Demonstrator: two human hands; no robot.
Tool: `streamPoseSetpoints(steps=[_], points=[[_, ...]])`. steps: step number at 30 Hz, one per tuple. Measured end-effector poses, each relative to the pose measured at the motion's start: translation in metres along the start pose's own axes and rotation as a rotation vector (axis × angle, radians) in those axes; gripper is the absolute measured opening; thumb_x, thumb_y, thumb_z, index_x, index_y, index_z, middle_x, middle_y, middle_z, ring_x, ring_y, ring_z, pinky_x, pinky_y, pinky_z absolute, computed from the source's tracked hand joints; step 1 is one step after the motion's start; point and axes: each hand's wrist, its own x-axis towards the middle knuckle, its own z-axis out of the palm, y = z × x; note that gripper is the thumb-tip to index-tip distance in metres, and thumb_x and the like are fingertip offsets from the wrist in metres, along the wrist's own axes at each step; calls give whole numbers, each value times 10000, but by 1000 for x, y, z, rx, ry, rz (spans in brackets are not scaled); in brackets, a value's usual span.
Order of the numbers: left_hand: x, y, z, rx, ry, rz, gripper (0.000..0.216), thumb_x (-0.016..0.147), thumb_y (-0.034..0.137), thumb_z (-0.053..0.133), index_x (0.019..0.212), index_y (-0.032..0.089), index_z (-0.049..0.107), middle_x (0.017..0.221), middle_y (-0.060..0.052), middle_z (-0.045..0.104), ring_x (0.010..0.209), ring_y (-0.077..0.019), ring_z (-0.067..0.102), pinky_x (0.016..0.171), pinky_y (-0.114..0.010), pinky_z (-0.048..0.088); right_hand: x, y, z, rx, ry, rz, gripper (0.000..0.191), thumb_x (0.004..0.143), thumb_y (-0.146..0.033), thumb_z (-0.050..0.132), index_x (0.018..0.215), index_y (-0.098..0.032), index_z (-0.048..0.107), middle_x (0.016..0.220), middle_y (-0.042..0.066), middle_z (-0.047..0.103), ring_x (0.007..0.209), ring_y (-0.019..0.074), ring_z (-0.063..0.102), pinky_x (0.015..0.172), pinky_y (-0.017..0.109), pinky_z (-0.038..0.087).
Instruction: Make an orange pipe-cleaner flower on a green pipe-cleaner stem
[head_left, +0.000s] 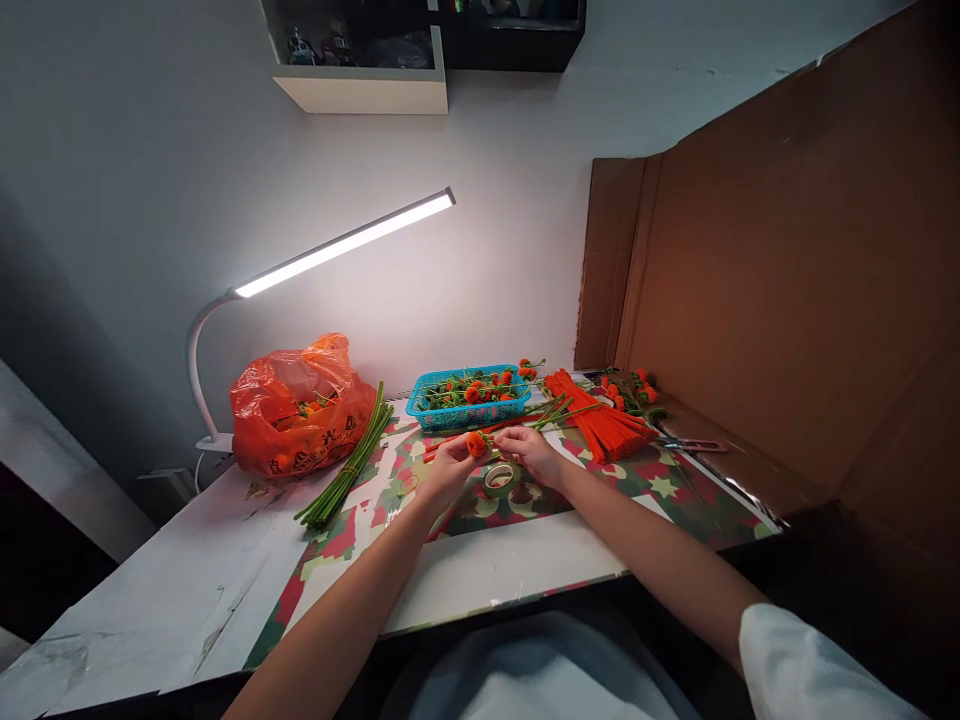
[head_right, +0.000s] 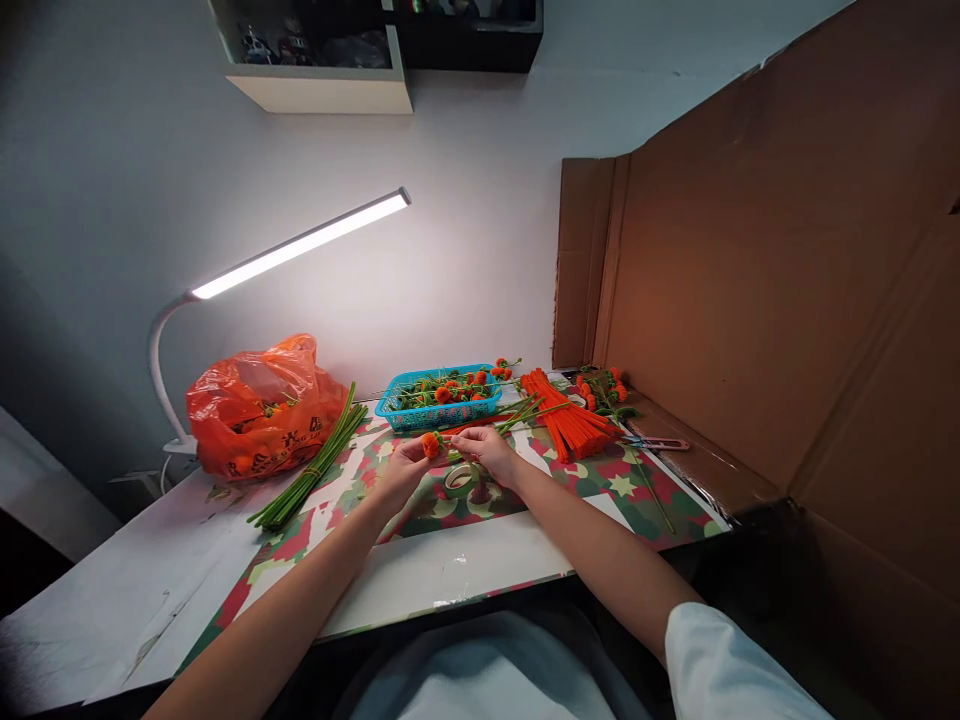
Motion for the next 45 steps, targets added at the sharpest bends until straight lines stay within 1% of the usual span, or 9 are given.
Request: streamPoseSetpoints(steps=[7, 13, 21, 27, 31, 34, 39, 42, 45], points=[[0, -4, 0, -17, 45, 13, 319, 559, 379, 807, 785, 165, 736, 799, -48, 707, 739, -196, 621, 697, -291, 497, -2, 0, 4, -63, -31, -13, 453, 544, -550, 766, 607, -151, 562, 524, -62, 420, 508, 71, 313, 505, 236, 223], [1, -2, 0, -81, 103, -22, 339, 540, 398, 818, 748, 144, 735, 717, -40, 694, 733, -197, 622, 740, -299, 472, -4, -2, 8, -158, -85, -77, 480, 591, -600, 715, 584, -147, 555, 514, -58, 408, 516, 76, 316, 507, 243, 205], [2, -4, 2, -230, 167, -139, 357, 483, 425, 834, 641, 143, 684, 609, -8, 637, 627, -149, 585, 655, -255, 459, -2, 1, 14, -242, -100, -133, 492, 581, -614, 706, 688, -141, 628, 589, -21, 525, 558, 99, 408, 535, 241, 288], [2, 0, 5, -326, 202, -184, 352, 420, 333, 867, 632, 136, 667, 583, 1, 618, 546, -107, 552, 610, -236, 465, -7, 3, 20, -612, 89, -396, 276, 757, -420, 623, 644, -168, 639, 562, 3, 541, 542, 125, 419, 539, 257, 305], [2, 2, 5, -328, 218, -193, 361, 413, 330, 870, 631, 130, 662, 595, 0, 617, 543, -97, 548, 582, -220, 457, -10, 3, 24, -676, 143, -461, 238, 780, -359, 592, 625, -183, 633, 580, 16, 560, 551, 136, 424, 552, 266, 306], [2, 1, 4, -342, 203, -205, 347, 435, 325, 870, 645, 129, 674, 610, -2, 625, 562, -95, 555, 595, -215, 459, -9, 4, 23, -546, 131, -387, 286, 749, -429, 621, 617, -175, 615, 590, 10, 548, 562, 131, 423, 555, 263, 306], [1, 0, 1, -350, 83, -233, 359, 524, 355, 843, 775, 136, 711, 762, -44, 682, 672, -124, 601, 617, -220, 447, -4, 6, 18, -176, -37, -141, 448, 597, -591, 701, 621, -159, 583, 548, -39, 464, 539, 98, 377, 528, 241, 271], [0, 1, 2, -353, 57, -244, 414, 532, 385, 839, 840, 135, 717, 790, -57, 687, 706, -139, 611, 630, -230, 446, -3, 6, 15, -73, -87, -49, 481, 540, -597, 739, 633, -151, 585, 545, -47, 460, 524, 84, 354, 513, 232, 257], [0, 2, 4, -373, 75, -238, 410, 506, 404, 848, 778, 128, 716, 763, -56, 688, 701, -140, 610, 639, -234, 453, -3, 6, 16, -52, -91, -19, 479, 534, -588, 750, 633, -148, 587, 557, -42, 479, 524, 82, 355, 507, 230, 256]])
